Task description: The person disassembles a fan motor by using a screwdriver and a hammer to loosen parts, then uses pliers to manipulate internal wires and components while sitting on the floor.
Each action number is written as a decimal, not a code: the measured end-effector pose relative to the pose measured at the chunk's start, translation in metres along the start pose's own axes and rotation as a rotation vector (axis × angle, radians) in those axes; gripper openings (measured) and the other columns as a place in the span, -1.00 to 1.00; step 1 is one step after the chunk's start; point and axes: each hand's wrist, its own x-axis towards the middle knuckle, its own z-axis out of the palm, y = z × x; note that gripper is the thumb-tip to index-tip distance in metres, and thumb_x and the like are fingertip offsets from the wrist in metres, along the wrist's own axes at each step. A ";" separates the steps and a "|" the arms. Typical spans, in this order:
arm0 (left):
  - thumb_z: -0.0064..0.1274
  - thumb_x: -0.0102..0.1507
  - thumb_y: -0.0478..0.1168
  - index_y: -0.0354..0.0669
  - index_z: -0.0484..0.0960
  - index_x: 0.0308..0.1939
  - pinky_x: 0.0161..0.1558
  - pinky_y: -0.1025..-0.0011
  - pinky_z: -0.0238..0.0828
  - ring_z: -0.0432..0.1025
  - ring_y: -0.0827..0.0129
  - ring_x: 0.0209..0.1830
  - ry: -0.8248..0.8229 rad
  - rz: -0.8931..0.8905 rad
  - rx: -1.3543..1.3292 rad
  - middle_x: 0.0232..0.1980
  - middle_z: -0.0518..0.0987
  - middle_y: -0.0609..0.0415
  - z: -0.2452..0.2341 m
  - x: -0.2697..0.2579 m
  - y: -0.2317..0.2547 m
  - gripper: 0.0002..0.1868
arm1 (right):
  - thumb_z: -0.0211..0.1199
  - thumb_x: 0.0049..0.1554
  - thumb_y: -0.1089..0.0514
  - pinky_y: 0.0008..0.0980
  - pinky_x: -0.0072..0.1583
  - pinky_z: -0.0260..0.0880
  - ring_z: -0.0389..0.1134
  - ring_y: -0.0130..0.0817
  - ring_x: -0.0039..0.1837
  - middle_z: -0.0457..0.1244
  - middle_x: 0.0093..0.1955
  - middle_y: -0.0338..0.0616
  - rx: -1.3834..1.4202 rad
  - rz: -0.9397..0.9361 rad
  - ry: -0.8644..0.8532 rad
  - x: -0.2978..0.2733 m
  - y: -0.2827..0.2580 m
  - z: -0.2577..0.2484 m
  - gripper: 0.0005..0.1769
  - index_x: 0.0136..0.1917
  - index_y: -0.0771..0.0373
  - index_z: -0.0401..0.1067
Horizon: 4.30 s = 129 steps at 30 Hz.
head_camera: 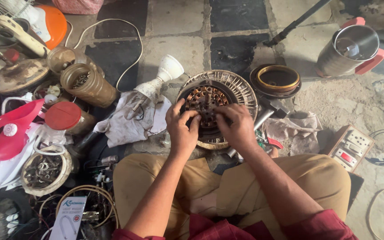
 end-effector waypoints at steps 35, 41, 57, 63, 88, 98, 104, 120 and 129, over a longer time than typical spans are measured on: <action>0.29 0.15 -0.30 -0.15 0.65 -0.19 0.41 0.02 0.20 0.24 -0.08 0.42 0.067 0.055 -0.067 0.39 0.42 0.01 0.003 -0.006 0.011 -0.81 | 0.43 0.03 0.22 -0.32 -0.06 0.45 0.43 -0.28 -0.12 0.36 -0.13 -0.08 0.158 0.111 -0.168 0.002 0.004 0.019 -0.80 -0.07 0.29 0.54; 0.29 0.15 -0.32 -0.18 0.63 -0.24 0.39 0.01 0.21 0.28 -0.05 0.39 0.066 0.063 -0.069 0.34 0.48 0.10 0.014 -0.007 0.005 -0.84 | 0.40 0.06 0.24 -0.29 -0.03 0.43 0.44 -0.24 -0.10 0.37 -0.12 -0.06 0.155 0.109 -0.199 0.003 0.011 0.017 -0.81 -0.04 0.29 0.53; 0.23 0.21 -0.30 -0.20 0.61 -0.22 0.41 0.06 0.23 0.30 0.01 0.40 0.098 0.042 -0.130 0.31 0.49 0.01 0.015 -0.012 0.009 -0.87 | 0.24 0.11 0.38 -0.13 0.16 0.40 0.39 0.03 0.11 0.36 0.00 0.04 0.161 -0.101 -0.056 -0.007 0.000 0.022 -0.76 0.07 0.31 0.48; 0.25 0.18 -0.30 -0.23 0.60 -0.25 0.40 0.06 0.20 0.27 -0.01 0.40 0.072 0.068 -0.103 0.31 0.47 -0.03 0.013 -0.010 0.009 -0.86 | 0.36 0.11 0.24 -0.19 0.01 0.39 0.37 -0.07 -0.07 0.32 -0.14 0.01 0.146 0.125 -0.189 0.001 -0.004 0.017 -0.70 0.13 0.28 0.49; 0.13 0.20 -0.33 -0.32 0.57 -0.20 0.39 0.06 0.21 0.26 0.00 0.39 0.121 -0.006 -0.110 0.30 0.47 -0.05 0.022 -0.011 0.013 -0.86 | -0.04 0.14 0.26 -0.33 0.26 0.22 0.21 -0.32 0.13 0.25 0.02 -0.10 0.831 0.083 -0.280 -0.006 0.043 0.019 -0.87 -0.07 0.31 0.30; 0.18 0.20 -0.34 -0.26 0.54 -0.21 0.37 0.04 0.20 0.28 -0.01 0.35 0.132 0.030 -0.108 0.27 0.49 -0.06 0.017 -0.010 0.016 -0.85 | 0.18 0.29 0.15 -0.53 0.11 0.38 0.34 -0.59 0.02 0.36 -0.06 -0.30 0.584 0.268 -0.173 0.001 0.027 0.014 -0.83 0.08 0.27 0.45; 0.18 0.17 -0.35 -0.26 0.49 -0.24 0.35 0.03 0.21 0.29 -0.02 0.33 0.131 0.027 -0.094 0.26 0.51 -0.07 0.019 -0.010 0.015 -0.83 | 0.12 0.34 0.13 -0.50 0.14 0.36 0.33 -0.53 0.03 0.34 -0.04 -0.26 0.975 0.467 -0.142 0.001 0.050 0.017 -0.81 0.11 0.29 0.41; 0.14 0.32 -0.21 -0.10 0.53 0.11 0.08 0.11 0.22 0.43 0.14 0.03 0.011 0.209 0.150 0.03 0.57 0.07 0.008 -0.013 0.062 -0.72 | 0.17 0.29 0.27 -0.48 0.00 0.48 0.44 -0.51 -0.07 0.43 -0.10 -0.17 0.403 0.332 -0.119 0.011 0.009 -0.004 -0.76 0.19 0.26 0.54; 0.25 0.25 -0.18 -0.02 0.68 -0.13 -0.01 0.22 0.23 0.44 0.29 -0.10 -0.002 0.163 0.065 -0.05 0.67 0.18 0.018 -0.007 0.053 -0.86 | 0.26 0.21 0.24 -0.42 0.01 0.48 0.46 -0.46 -0.06 0.44 -0.08 -0.06 0.180 0.111 -0.104 0.014 -0.004 -0.022 -0.69 0.22 0.31 0.50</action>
